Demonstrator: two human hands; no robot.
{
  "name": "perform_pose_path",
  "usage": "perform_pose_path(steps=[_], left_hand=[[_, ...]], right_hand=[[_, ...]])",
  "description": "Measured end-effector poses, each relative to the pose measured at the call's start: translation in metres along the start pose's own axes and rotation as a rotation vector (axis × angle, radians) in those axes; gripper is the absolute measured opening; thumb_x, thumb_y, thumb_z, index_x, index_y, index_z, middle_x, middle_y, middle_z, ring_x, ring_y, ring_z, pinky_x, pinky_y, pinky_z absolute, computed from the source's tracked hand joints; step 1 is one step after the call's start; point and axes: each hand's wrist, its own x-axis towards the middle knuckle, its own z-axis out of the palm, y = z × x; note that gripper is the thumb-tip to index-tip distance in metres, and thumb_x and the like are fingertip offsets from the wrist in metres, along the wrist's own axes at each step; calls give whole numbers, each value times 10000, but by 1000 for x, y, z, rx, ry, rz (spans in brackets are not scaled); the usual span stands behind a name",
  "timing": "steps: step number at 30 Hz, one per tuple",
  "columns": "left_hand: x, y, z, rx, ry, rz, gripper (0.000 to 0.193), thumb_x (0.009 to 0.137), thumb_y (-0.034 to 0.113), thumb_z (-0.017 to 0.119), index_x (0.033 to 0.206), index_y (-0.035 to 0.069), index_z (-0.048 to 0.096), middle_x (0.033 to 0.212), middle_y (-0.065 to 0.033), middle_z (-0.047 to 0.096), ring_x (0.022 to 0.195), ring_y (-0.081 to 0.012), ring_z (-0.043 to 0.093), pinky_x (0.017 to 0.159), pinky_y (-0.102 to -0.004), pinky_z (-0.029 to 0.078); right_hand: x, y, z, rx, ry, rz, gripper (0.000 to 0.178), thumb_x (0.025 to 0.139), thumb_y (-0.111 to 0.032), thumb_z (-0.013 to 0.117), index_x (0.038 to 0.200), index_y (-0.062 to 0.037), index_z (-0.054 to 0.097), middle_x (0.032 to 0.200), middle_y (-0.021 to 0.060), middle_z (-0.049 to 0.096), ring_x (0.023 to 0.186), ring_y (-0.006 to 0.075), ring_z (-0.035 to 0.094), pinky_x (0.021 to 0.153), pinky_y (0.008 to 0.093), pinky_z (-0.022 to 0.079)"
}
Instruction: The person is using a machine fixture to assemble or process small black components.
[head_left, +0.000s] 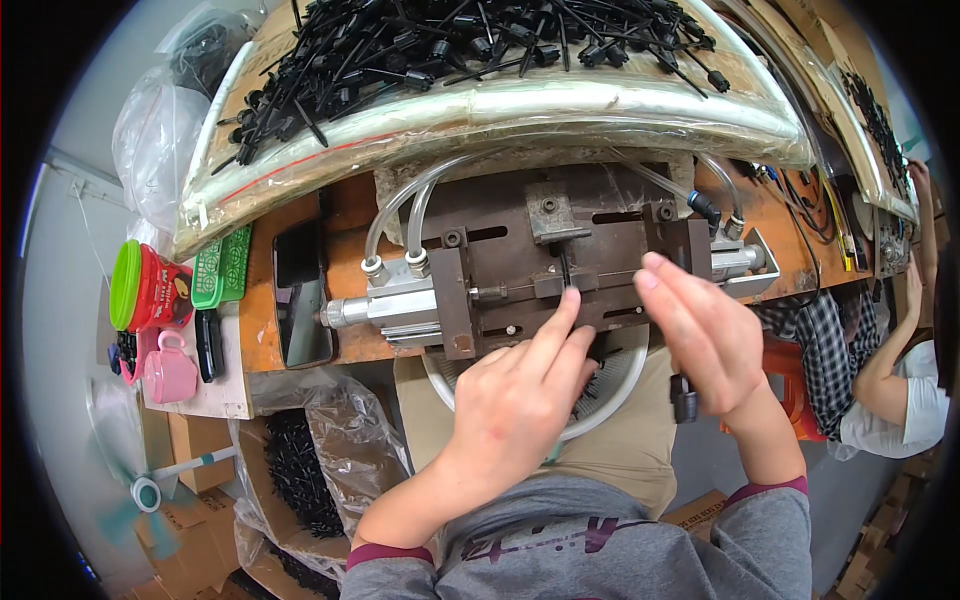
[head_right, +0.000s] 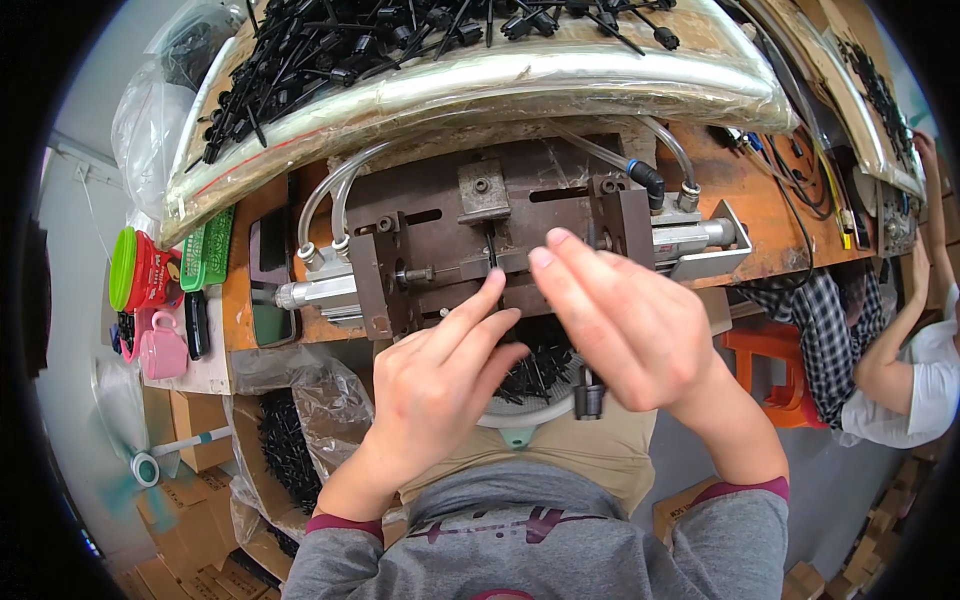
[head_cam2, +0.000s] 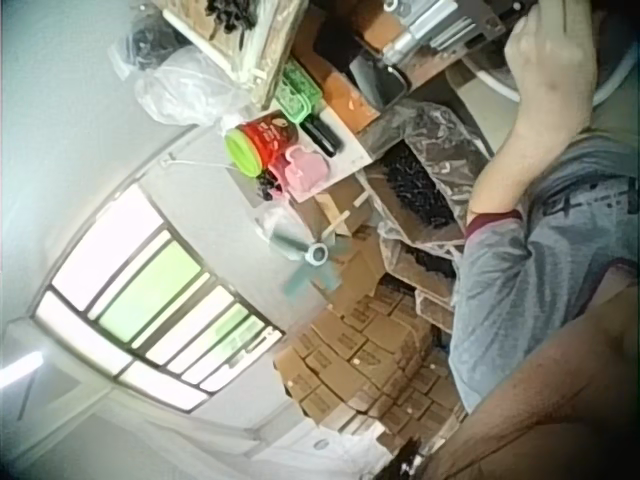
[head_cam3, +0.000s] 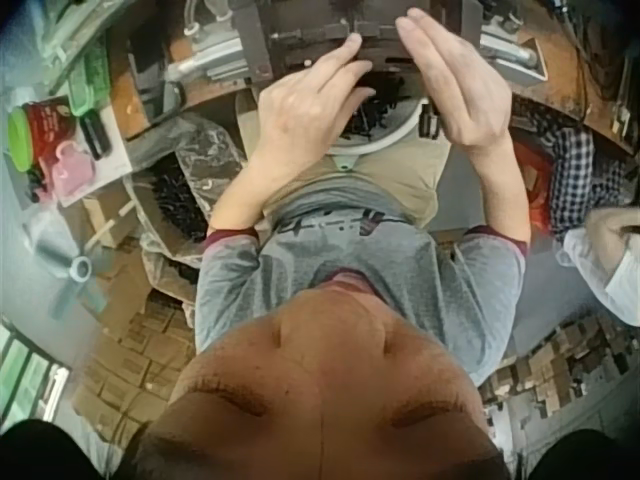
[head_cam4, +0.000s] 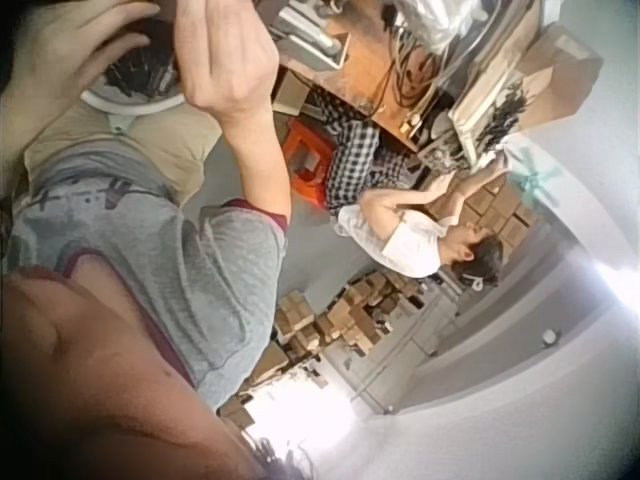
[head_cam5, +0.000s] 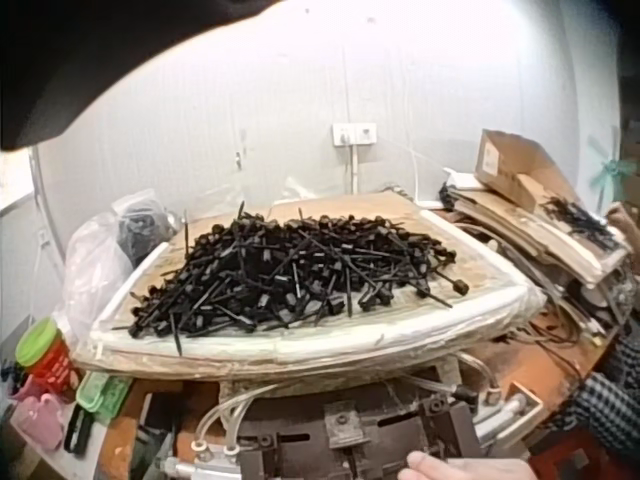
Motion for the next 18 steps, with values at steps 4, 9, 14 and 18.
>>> perform_pose_path(steps=[4, 9, 14, 18], left_hand=[[-4, 15, -13, -618, 21, -110, 403, 718, 69, 885, 1081, -1, 726, 1085, -136, 730, 806, -188, 734, 706, -294, 606], [-3, 24, -26, -566, 52, -69, 388, 709, 5, 871, 1073, -7, 740, 1022, -146, 722, 846, -200, 712, 720, -285, 609], [-9, 18, -17, -299, 164, -45, 369, 698, 7, 872, 1049, 10, 760, 1043, -143, 711, 908, -211, 702, 713, -293, 605], [-11, 1, 1, 78, 69, 50, 329, 691, 39, 831, 1005, 10, 737, 1218, -159, 694, 912, -235, 703, 764, -322, 582]], right_hand=[[3, -13, 11, -83, -77, -84, 346, 857, -89, 612, 1131, 109, 686, 1065, 232, 708, 814, 238, 718, 737, 311, 615], [6, -12, 18, -45, -39, -88, 369, 889, -64, 569, 1208, 87, 675, 1148, 228, 707, 861, 241, 729, 775, 317, 620], [8, 2, 11, -87, -22, -63, 366, 897, -40, 582, 1227, 95, 665, 1176, 236, 697, 896, 262, 733, 785, 322, 620], [2, 3, -6, 193, -11, 189, 453, 885, -117, 695, 1252, 137, 618, 1202, 267, 659, 1029, 340, 703, 868, 381, 590]])
